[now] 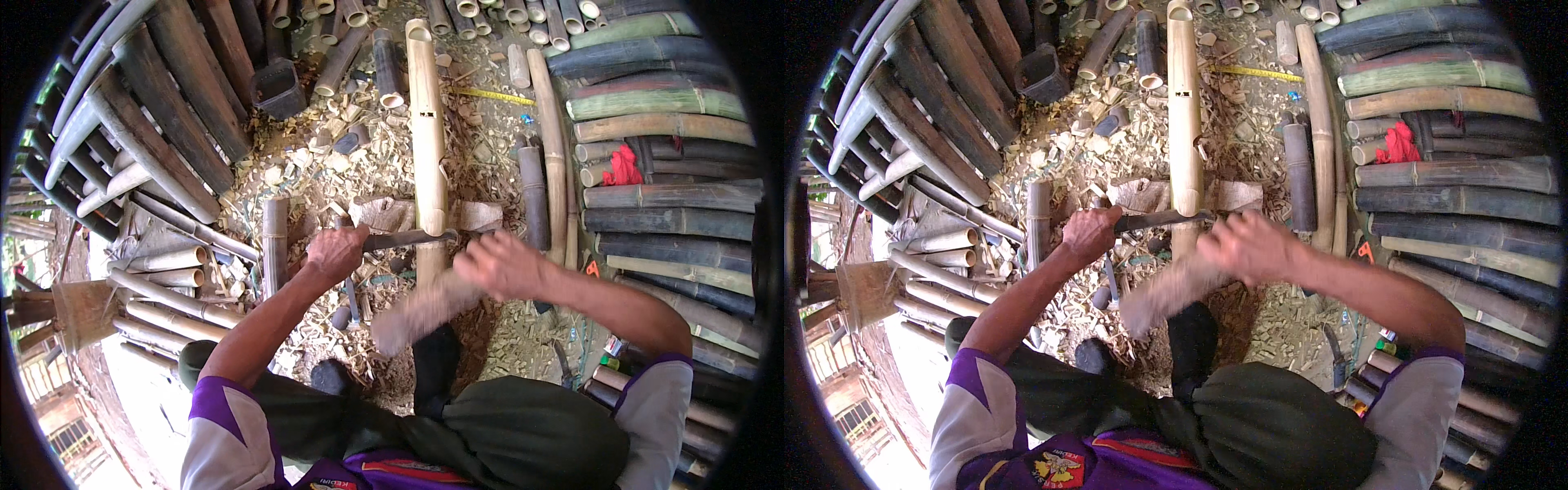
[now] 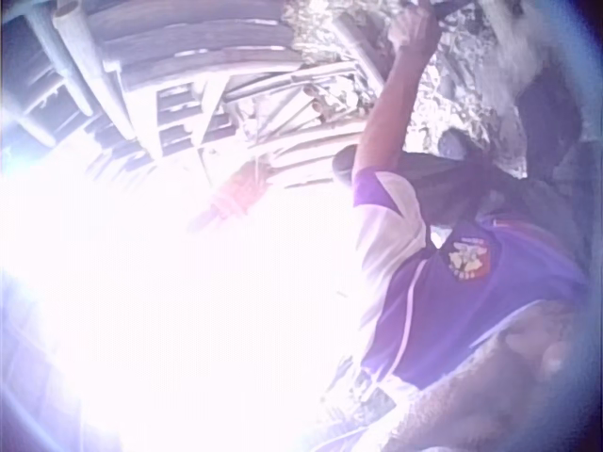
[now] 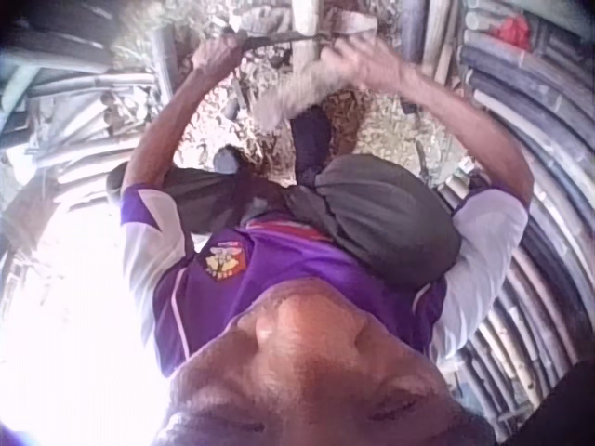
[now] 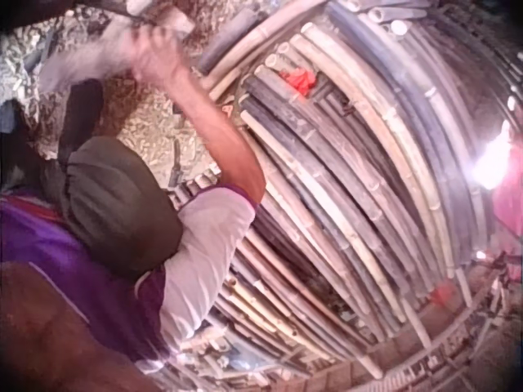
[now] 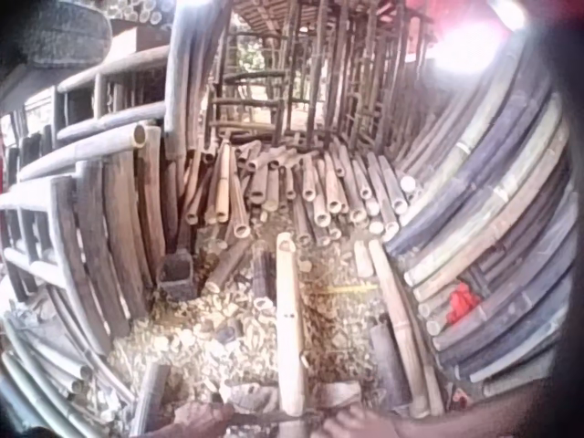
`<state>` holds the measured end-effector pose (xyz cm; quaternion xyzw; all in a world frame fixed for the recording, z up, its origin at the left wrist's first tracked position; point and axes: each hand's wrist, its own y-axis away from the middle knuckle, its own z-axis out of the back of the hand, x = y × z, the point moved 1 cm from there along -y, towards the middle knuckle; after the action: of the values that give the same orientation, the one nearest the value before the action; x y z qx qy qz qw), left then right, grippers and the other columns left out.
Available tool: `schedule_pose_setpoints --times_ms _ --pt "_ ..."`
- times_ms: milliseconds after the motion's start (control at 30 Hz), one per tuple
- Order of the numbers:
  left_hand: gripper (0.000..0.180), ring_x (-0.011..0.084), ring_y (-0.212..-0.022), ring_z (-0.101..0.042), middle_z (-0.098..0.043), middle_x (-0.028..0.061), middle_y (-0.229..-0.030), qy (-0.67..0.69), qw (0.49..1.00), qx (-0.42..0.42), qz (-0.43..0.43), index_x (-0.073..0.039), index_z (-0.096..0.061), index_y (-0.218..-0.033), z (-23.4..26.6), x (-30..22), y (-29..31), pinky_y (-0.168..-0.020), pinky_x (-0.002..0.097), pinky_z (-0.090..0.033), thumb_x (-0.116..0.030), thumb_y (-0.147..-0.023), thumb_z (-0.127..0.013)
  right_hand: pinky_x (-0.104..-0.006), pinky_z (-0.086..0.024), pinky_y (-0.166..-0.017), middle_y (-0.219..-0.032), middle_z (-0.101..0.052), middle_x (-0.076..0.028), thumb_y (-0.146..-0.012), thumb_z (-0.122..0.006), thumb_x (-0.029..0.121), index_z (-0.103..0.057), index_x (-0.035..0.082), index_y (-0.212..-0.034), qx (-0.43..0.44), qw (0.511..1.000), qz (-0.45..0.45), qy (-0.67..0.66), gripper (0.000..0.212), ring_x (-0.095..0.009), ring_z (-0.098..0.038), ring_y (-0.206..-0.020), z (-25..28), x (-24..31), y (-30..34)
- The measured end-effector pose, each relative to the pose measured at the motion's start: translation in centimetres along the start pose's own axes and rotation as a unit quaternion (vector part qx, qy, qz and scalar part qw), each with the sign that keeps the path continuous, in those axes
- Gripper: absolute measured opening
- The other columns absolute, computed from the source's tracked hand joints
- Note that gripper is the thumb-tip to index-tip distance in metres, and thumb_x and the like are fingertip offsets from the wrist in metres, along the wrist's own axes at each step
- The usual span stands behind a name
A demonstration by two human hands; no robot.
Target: The person sits on the floor and uses a chisel and a wooden mallet to carve and shape a long bamboo pole. They repeatedly strike the chisel to remove material and occasionally inspect the work.
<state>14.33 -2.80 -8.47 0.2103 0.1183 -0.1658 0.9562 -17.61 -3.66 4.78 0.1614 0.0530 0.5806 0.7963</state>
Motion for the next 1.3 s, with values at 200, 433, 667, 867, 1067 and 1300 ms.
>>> schedule_pose_setpoints --times_ms 200,433,667,867,1067,1300 --pt "0.044 0.0165 -0.071 -0.064 -0.073 0.0068 -0.081 0.352 0.919 0.177 -0.018 -0.006 -0.078 -0.104 -1.5 2.0 -1.6 -0.066 0.036 -0.052 -0.04 -0.079 -0.089 -0.0459 -0.059 -0.064 -0.088 -0.066 -0.015 -0.069 -0.089 0.025 -0.051 0.004 -0.113 -0.09 0.966 -0.055 -0.234 0.062 -0.033 -0.072 -0.079 1.3 5.5 2.8" --pt "0.051 0.0121 -0.043 -0.049 -0.057 0.0021 -0.055 0.544 0.824 -0.09 0.127 -0.006 -0.071 -0.076 1.9 4.8 -3.7 -0.043 0.0344 -0.039 -0.055 -0.088 -0.077 -0.0386 -0.055 -0.084 -0.108 -0.066 -0.015 -0.072 -0.085 0.028 -0.052 -0.003 -0.124 -0.276 0.756 -0.296 -0.514 0.069 -0.028 -0.067 -0.098 0.8 3.3 5.1" --pt "0.07 0.0281 -0.063 -0.067 -0.064 0.0124 -0.063 0.095 0.992 0.031 -0.079 -0.004 -0.078 -0.088 7.1 3.0 -3.8 -0.067 0.0491 -0.055 -0.07 -0.094 -0.057 -0.0346 -0.056 -0.072 -0.104 -0.065 -0.009 -0.076 -0.08 0.017 -0.05 -0.004 -0.136 -0.189 0.524 -0.453 -0.696 0.07 -0.018 -0.065 -0.084 4.1 -0.5 5.4" --pt "0.069 0.0308 -0.067 -0.069 -0.068 0.0147 -0.068 0.01 0.998 0.051 -0.044 -0.005 -0.077 -0.084 6.4 4.2 -4.0 -0.069 0.0485 -0.056 -0.069 -0.095 -0.055 -0.0378 -0.057 -0.07 -0.108 -0.065 -0.01 -0.079 -0.082 0.016 -0.044 -0.003 -0.142 -0.223 0.576 -0.411 -0.67 0.076 -0.02 -0.066 -0.083 4.0 -0.5 3.0" --pt "0.065 0.0328 -0.066 -0.069 -0.068 0.0177 -0.068 0.026 0.998 0.041 -0.051 -0.003 -0.078 -0.084 6.2 3.2 -4.5 -0.069 0.0481 -0.055 -0.064 -0.094 -0.061 -0.0431 -0.058 -0.081 -0.111 -0.069 -0.025 -0.077 -0.081 0.019 -0.044 -0.003 -0.139 -0.261 0.803 -0.421 -0.333 0.075 -0.036 -0.072 -0.096 -2.4 -0.8 0.5" --pt "0.076 0.03 -0.062 -0.067 -0.065 0.0173 -0.063 0.065 0.993 0.101 -0.022 0.001 -0.073 -0.071 6.0 4.4 -5.3 -0.064 0.0465 -0.055 -0.071 -0.091 -0.06 -0.0371 -0.057 -0.094 -0.118 -0.066 -0.021 -0.072 -0.08 0.011 -0.047 -0.007 -0.137 -0.13 0.771 -0.382 -0.493 0.075 -0.029 -0.069 -0.103 5.1 -7.0 -2.9"
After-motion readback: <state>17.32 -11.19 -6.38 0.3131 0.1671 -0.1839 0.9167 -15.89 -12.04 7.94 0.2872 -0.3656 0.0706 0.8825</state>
